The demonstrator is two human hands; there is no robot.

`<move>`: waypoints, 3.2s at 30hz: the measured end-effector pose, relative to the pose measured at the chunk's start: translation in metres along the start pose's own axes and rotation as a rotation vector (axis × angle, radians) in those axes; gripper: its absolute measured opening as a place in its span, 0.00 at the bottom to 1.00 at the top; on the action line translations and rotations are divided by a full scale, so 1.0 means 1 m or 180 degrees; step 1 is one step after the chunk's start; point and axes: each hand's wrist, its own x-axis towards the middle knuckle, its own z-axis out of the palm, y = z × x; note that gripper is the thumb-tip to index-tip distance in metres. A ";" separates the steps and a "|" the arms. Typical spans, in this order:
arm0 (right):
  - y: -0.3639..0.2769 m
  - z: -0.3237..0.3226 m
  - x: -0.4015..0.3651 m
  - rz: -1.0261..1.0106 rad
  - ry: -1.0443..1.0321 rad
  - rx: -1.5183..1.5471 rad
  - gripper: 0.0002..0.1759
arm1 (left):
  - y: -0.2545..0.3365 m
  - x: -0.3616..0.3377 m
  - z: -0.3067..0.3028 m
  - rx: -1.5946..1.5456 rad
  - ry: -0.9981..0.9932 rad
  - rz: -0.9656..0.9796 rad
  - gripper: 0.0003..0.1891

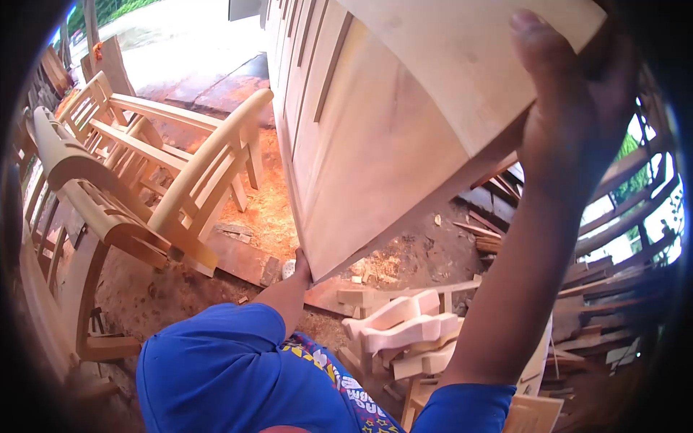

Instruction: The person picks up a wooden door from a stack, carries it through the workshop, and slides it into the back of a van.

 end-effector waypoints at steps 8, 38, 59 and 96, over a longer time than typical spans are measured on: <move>0.184 0.119 0.081 -0.0126 -0.0203 0.0322 0.28 | 0.162 0.106 0.098 -0.0603 -0.0158 0.0405 0.36; 0.692 0.615 0.236 -0.1124 -0.0371 0.1577 0.23 | 0.709 0.486 0.177 -0.1266 0.0701 0.1077 0.28; 0.800 1.164 0.331 0.0136 0.0020 0.1189 0.21 | 1.243 0.591 -0.072 -0.1194 0.1304 0.1282 0.30; 0.923 2.378 0.625 -0.0807 0.0452 0.0972 0.19 | 2.343 0.819 -0.556 0.0764 0.0829 0.0231 0.29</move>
